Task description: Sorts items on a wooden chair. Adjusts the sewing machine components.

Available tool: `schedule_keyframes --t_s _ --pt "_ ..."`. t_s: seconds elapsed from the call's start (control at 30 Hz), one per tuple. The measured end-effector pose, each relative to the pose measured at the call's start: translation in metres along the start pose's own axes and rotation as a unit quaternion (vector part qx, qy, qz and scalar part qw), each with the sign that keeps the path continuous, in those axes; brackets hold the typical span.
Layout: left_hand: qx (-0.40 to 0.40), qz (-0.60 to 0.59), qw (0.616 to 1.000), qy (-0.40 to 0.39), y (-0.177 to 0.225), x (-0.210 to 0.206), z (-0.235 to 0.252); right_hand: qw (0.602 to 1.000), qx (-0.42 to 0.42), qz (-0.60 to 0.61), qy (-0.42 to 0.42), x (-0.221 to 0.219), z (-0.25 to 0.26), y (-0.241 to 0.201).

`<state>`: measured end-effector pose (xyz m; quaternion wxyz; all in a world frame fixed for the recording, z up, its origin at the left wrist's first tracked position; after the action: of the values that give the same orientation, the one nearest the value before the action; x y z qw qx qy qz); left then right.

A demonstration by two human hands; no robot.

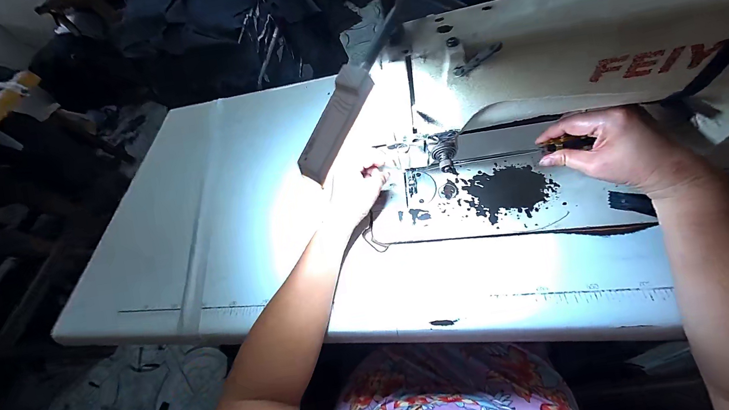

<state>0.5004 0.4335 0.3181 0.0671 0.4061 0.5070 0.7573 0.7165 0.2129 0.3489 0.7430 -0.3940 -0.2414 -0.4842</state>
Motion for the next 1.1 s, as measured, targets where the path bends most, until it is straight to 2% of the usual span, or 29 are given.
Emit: schedule_keyframes --t_s 0.13,0.2,0.27,0.43,0.73,0.9,1.0,1.1 --pt "0.046 -0.150 0.986 0.063 -0.036 0.027 0.014 1.000 -0.021 -0.010 -0.010 0.001 -0.001 -0.005" --pt "0.063 -0.119 0.987 0.083 -0.039 0.036 0.017 0.999 -0.025 -0.026 -0.015 0.002 0.000 -0.011" --pt "0.055 -0.090 0.988 0.110 -0.017 0.050 0.003 0.999 -0.024 -0.041 -0.013 0.003 0.001 -0.014" --pt "0.095 -0.179 0.971 0.123 -0.021 0.050 0.009 0.998 -0.035 -0.051 0.001 0.005 -0.002 -0.009" --pt "0.044 -0.064 0.997 0.023 0.002 0.032 0.006 0.998 -0.048 -0.022 0.020 0.006 -0.006 0.001" --pt "0.031 -0.008 0.997 -0.076 0.005 0.000 0.002 0.998 -0.061 -0.015 0.024 0.005 -0.007 0.002" --pt "0.011 -0.044 0.994 -0.098 0.006 -0.020 -0.006 0.997 -0.067 -0.012 0.024 0.004 -0.006 0.000" --pt "0.020 -0.041 0.996 -0.082 -0.001 -0.038 -0.002 0.998 -0.062 -0.016 0.030 0.005 -0.006 -0.002"
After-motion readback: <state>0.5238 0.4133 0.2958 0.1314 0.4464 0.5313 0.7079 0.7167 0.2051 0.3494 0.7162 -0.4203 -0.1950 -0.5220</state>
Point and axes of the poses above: each hand's wrist, its own z-axis towards the middle knuckle, its own x-axis out of the back of the hand, y = z × x, the point moved 9 cm from there along z, towards the middle knuckle, and after that the axes turned 11 degrees about x, right-handed, at the moved point
